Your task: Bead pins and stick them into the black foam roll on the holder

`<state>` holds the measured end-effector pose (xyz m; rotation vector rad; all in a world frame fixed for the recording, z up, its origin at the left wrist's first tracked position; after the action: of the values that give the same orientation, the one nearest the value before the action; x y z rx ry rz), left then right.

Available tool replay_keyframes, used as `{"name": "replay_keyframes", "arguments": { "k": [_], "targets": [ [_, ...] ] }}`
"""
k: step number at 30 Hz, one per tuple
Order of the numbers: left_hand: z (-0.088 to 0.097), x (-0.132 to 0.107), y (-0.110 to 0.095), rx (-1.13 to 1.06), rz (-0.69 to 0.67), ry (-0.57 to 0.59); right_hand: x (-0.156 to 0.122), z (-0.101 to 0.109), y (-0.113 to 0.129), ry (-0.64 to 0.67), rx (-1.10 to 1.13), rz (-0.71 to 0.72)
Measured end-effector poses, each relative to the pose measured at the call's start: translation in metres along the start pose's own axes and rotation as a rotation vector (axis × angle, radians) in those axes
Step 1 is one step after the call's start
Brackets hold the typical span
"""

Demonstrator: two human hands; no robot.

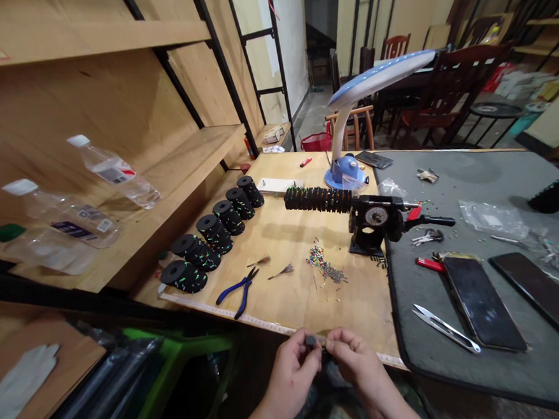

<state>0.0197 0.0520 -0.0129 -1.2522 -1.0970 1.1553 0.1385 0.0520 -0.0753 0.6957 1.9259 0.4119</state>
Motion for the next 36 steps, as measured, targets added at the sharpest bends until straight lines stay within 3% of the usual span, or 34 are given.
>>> {"name": "replay_keyframes", "arguments": {
  "k": [7, 11, 15, 24, 31, 36],
  "targets": [
    [0.000, 0.000, 0.002, 0.043, -0.041, -0.026, -0.002, -0.003, 0.006, -0.043, -0.081, 0.036],
    [0.001, 0.001, 0.003, 0.065, -0.032, -0.064, -0.008, -0.003, 0.016, -0.094, -0.171, 0.144],
    [0.004, 0.002, 0.001, 0.112, -0.053, -0.059, -0.021, -0.008, 0.031, -0.112, -0.341, 0.274],
    [0.017, 0.006, -0.018, 0.182, -0.137, 0.008, -0.025, -0.019, 0.036, -0.107, -0.723, 0.373],
    [0.023, 0.015, -0.015, 0.249, -0.174, -0.079, -0.033, -0.024, 0.042, -0.156, -0.767, 0.466],
    [0.035, 0.022, -0.007, 0.181, -0.174, -0.160, -0.034, -0.017, 0.049, -0.177, -0.665, 0.465]
  ]
}}
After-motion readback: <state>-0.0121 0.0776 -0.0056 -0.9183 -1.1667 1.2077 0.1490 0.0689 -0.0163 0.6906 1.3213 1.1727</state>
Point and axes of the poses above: each hand's wrist, its own x-axis towards the middle knuckle, its own z-axis out of the back of the hand, y = z × x, the point moved 6 cm from there along x, towards the middle knuckle, and after that the axes turned 15 degrees about -z, right-handed, at the moved point
